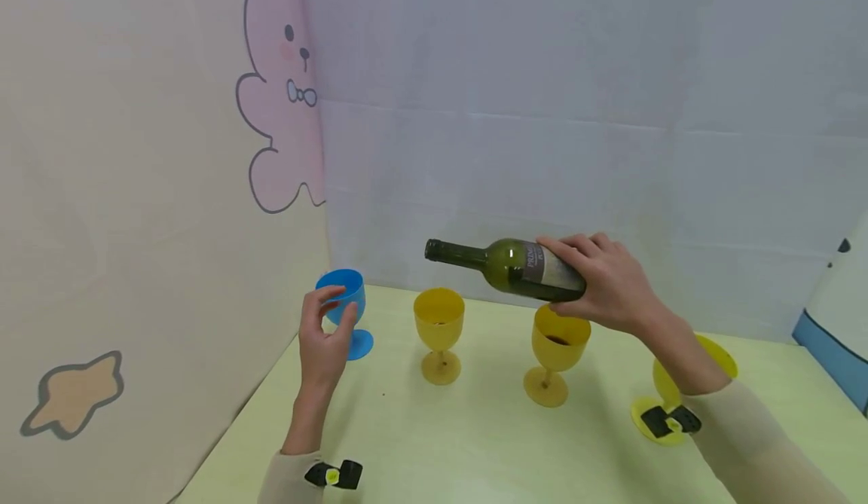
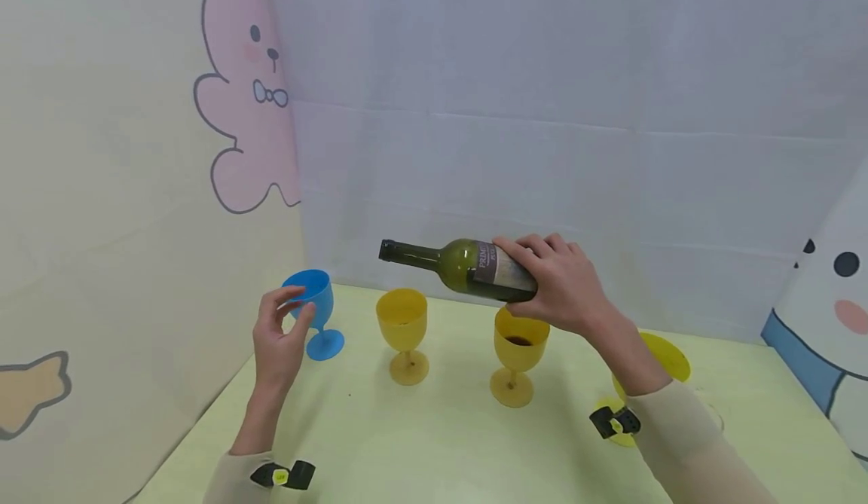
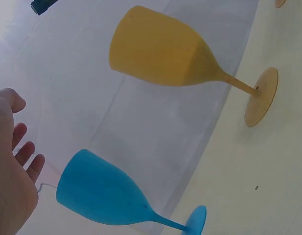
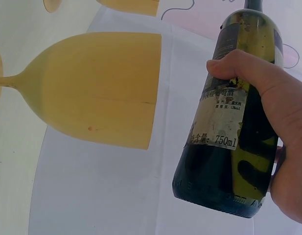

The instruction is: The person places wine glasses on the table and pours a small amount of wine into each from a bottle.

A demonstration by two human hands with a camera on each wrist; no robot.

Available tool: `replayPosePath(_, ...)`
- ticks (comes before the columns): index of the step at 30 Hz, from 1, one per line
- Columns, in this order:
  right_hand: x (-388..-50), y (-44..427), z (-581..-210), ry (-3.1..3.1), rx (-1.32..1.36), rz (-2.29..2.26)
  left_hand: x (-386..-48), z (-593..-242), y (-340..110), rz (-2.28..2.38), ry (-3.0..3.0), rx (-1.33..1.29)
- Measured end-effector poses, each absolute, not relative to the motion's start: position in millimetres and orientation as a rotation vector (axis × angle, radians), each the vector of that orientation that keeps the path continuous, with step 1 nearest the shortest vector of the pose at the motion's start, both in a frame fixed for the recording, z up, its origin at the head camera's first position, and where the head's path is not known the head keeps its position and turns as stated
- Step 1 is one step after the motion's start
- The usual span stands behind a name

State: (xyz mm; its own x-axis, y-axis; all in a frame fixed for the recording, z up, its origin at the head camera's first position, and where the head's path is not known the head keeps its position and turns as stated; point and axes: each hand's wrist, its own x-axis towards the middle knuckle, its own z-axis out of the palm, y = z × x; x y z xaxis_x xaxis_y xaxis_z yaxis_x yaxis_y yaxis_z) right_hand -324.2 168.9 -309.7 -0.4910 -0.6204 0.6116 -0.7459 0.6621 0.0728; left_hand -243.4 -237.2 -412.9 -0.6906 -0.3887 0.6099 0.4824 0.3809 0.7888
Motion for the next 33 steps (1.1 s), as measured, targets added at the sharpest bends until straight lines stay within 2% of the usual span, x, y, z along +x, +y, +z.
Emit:
replayPosePath(10, -323, 166, -310, -2.267, 1.063, 0.274, -242, -424, -263, -1.321, -1.872, 0.101)
replayPosePath(18, -324, 166, -311, -2.272, 1.056, 0.265, -240, -428, -280, -1.557, -1.947, 0.264)
replayPosePath(33, -326, 161, -308, -2.275, 1.055, 0.265, -256, -431, -287, -1.667, -2.168, 0.258)
